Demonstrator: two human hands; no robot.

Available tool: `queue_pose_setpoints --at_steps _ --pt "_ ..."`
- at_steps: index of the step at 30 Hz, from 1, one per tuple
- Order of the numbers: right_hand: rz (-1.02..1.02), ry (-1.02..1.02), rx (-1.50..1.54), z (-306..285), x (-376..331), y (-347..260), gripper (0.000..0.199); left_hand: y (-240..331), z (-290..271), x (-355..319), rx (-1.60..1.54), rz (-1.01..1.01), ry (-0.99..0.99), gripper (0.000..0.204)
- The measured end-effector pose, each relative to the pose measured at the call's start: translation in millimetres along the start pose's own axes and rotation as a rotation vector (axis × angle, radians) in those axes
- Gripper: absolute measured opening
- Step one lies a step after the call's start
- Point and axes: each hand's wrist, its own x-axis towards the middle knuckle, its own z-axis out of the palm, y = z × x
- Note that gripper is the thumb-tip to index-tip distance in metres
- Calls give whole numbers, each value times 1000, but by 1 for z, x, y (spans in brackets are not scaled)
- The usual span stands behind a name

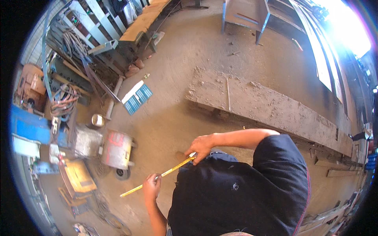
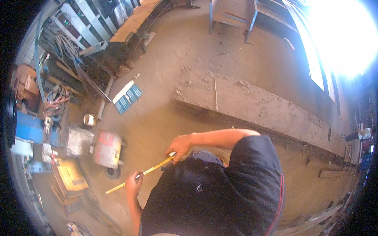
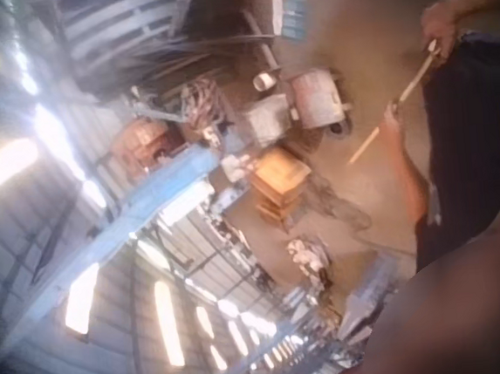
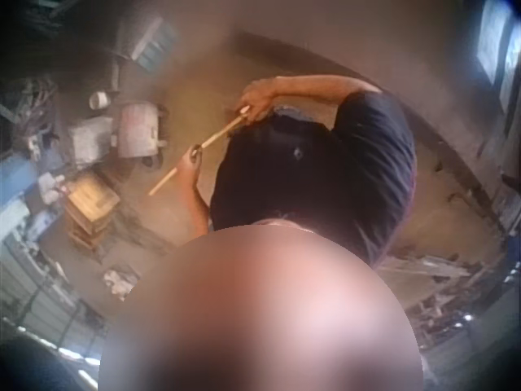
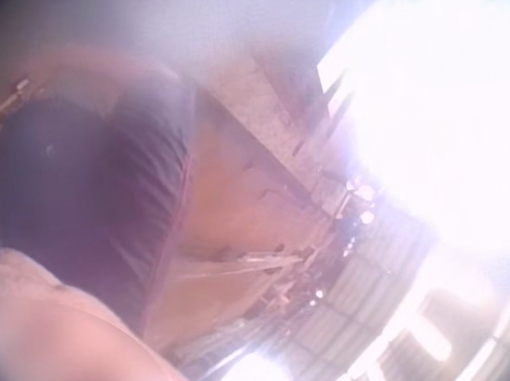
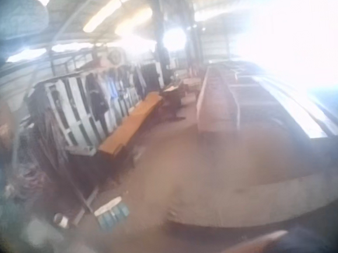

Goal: The person measures curved metal sheets using a tape measure and marks them with a white marker. They repeatedly measure and mark multiple sheets on the workshop floor.

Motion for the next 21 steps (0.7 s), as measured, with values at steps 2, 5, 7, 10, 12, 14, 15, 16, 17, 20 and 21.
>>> queue_pose_setpoints --at_steps 2,5,7,10,12,14,15,16,17,20,21 --pt "38 77 9 -28 40 8 58 -4 -37 68 104 68 -28 21" --pt "96 216 165 -78 79 23 56 3 -78 183 195 298 -110 18" --pt "147 294 243 -107 94 32 58 9 -89 249 195 446 -188 16" --pt "265 381 328 -147 123 64 59 21 -99 348 250 607 -320 16" --pt "318 419 368 -177 139 88 58 25 -102 413 312 688 -394 16" --pt "327 499 379 -208 150 118 58 25 -109 476 358 727 -408 16" --pt "385 503 380 -219 159 139 61 26 -116 507 385 723 -420 17" --pt "404 566 348 -237 166 156 63 29 -124 536 409 726 -436 17" --pt "412 622 307 -255 169 172 60 32 -133 566 405 704 -464 18" --pt "452 631 306 -327 168 198 55 48 -163 651 409 744 -433 19" --pt "456 675 290 -348 162 209 54 56 -170 684 374 749 -450 19"
